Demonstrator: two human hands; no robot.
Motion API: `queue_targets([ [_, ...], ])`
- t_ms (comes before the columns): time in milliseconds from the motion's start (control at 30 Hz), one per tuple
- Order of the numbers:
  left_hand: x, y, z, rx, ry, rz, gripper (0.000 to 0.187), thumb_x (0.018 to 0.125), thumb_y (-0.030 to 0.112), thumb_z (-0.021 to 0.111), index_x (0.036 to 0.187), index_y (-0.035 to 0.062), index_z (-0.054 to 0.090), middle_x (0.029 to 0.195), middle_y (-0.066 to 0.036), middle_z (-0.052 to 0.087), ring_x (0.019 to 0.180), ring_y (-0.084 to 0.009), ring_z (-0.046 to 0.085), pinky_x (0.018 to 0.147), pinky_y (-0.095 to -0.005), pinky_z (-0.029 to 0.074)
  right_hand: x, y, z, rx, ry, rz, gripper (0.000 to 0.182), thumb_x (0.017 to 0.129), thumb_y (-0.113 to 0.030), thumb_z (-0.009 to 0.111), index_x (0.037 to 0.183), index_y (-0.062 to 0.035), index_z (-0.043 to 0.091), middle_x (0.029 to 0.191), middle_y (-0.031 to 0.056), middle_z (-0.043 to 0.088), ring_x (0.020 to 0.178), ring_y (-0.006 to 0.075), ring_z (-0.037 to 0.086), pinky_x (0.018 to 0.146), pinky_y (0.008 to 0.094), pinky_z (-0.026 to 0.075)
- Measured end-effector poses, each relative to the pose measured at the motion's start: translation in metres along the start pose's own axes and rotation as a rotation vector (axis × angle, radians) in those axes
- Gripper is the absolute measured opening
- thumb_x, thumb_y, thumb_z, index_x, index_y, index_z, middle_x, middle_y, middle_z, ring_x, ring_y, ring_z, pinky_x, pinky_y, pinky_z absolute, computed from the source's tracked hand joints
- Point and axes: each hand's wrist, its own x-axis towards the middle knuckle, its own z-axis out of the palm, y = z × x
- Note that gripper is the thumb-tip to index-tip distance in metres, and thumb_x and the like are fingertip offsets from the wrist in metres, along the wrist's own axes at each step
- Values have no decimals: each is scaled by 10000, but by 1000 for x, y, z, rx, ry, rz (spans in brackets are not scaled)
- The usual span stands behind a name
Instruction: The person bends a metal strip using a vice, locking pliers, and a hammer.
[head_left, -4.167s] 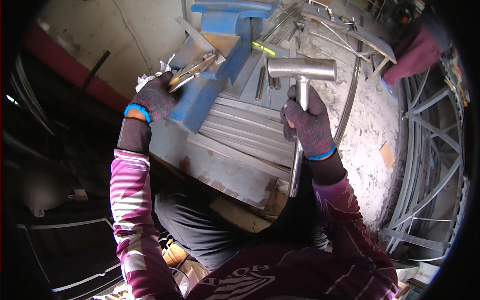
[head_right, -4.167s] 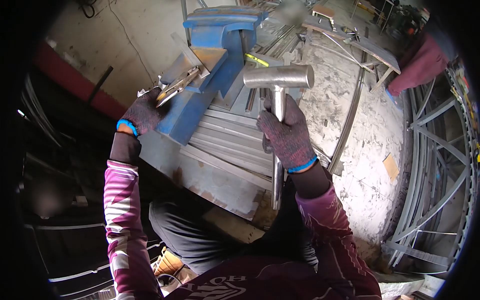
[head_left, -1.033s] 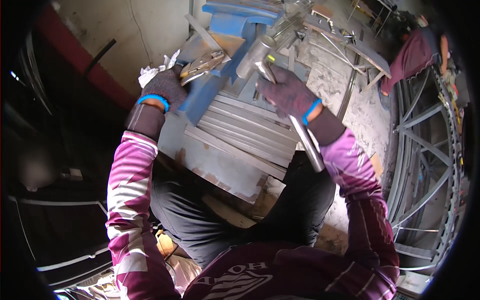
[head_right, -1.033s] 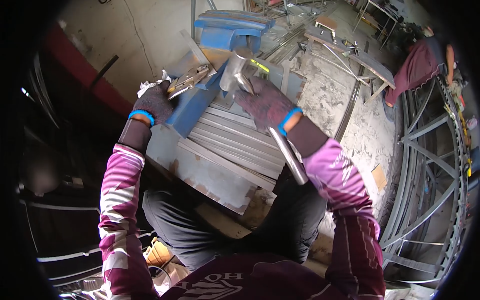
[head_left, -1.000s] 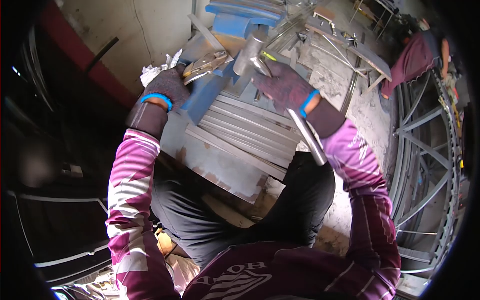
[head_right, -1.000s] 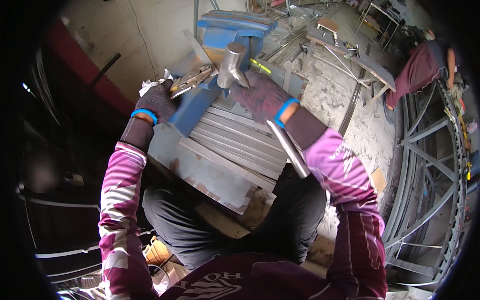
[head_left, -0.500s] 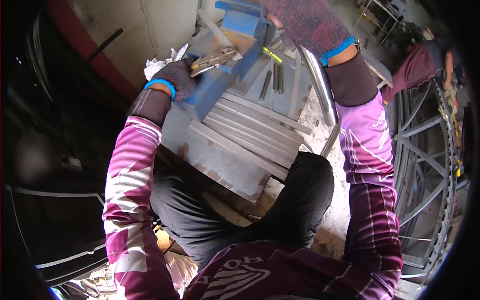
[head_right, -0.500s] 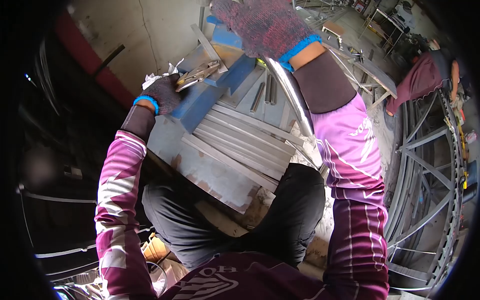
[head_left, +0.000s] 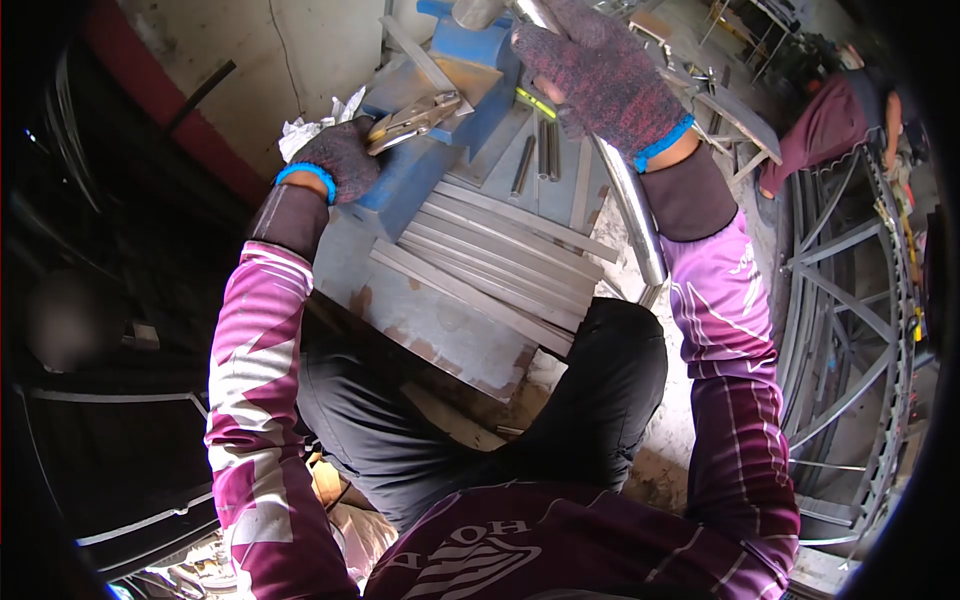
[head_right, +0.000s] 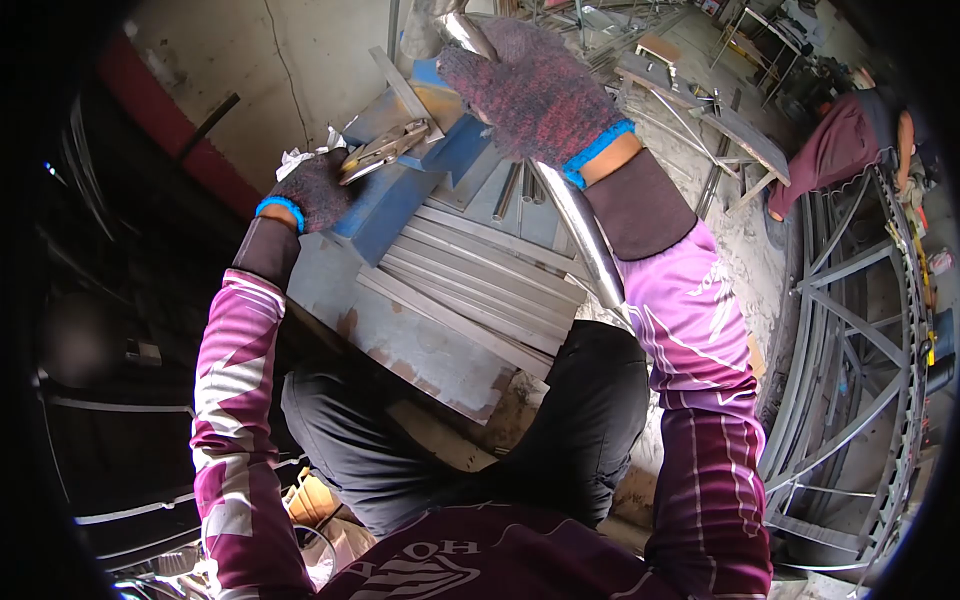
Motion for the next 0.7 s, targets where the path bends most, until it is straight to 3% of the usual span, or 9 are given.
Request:
queue_targets([
  [33, 1, 2, -2, 5, -34, -27, 421, 810, 210, 587, 1193, 49, 658, 1082, -243, 696, 1015, -399, 672, 907, -461, 515, 3, -11, -5, 398, -142, 435, 280, 887, -321, 654, 1003, -67, 642, 746, 86, 630, 682, 222, 637, 649, 394, 520],
  [200, 1, 4, -3, 0, -73, -61, 410, 829, 189, 570, 1212, 75, 660, 1134, -236, 695, 1071, -401, 667, 947, -454, 511, 1, -12, 3, 363, -32, 381, 400, 926, -446, 576, 925, -51, 637, 663, 69, 594, 619, 192, 618, 612, 377, 505],
  [267, 1, 0, 1, 30, 4, 7, 443, 804, 258, 598, 1178, 27, 655, 1001, -246, 706, 949, -397, 683, 871, -463, 516, 0, -7, 6, 370, -33, 382, 394, 922, -442, 582, 917, -52, 633, 681, 71, 607, 630, 197, 624, 614, 384, 506],
  [333, 3, -3, 4, 31, 8, 1, 436, 807, 266, 599, 1170, 32, 659, 999, -241, 708, 949, -394, 684, 873, -459, 515, -1, 7, 13, 169, 13, 163, 380, 922, -430, 590, 909, -51, 623, 687, 75, 618, 623, 206, 626, 614, 393, 508],
  [467, 1, 1, -2, 55, -5, 15, 404, 817, 274, 595, 1139, 40, 668, 1000, -228, 712, 953, -386, 686, 880, -450, 511, -4, -1, 9, 337, -99, 372, 343, 912, -394, 619, 908, -51, 605, 692, 82, 622, 611, 219, 621, 622, 399, 512],
  [533, 3, -2, 2, 44, 0, 15, 394, 820, 268, 592, 1130, 38, 669, 1002, -228, 711, 957, -385, 685, 878, -448, 511, -10, 15, 19, -280, 135, -366, 322, 911, -378, 642, 903, -58, 602, 685, 65, 610, 589, 188, 604, 589, 367, 504],
  [567, 4, -3, 3, 35, 2, 21, 383, 824, 263, 589, 1121, 36, 670, 1005, -228, 711, 960, -383, 685, 877, -447, 511, -9, 5, 15, -280, 135, -367, 322, 911, -378, 642, 903, -58, 602, 685, 65, 610, 589, 188, 604, 589, 367, 504],
  [633, 5, -3, 2, 18, -12, 9, 380, 825, 255, 587, 1121, 32, 669, 1008, -231, 710, 962, -382, 684, 873, -447, 513, -5, -23, 4, 476, -133, 633, 252, 907, -224, 660, 1098, -63, 632, 740, 59, 599, 598, 160, 571, 553, 306, 470],
  [700, 6, -5, 4, 1, -23, -1, 377, 825, 247, 586, 1122, 28, 668, 1012, -233, 709, 963, -381, 684, 868, -448, 515, -5, -23, 9, 485, -108, 632, 241, 937, -281, 636, 1035, -61, 629, 663, 23, 551, 554, 126, 528, 527, 287, 442],
])
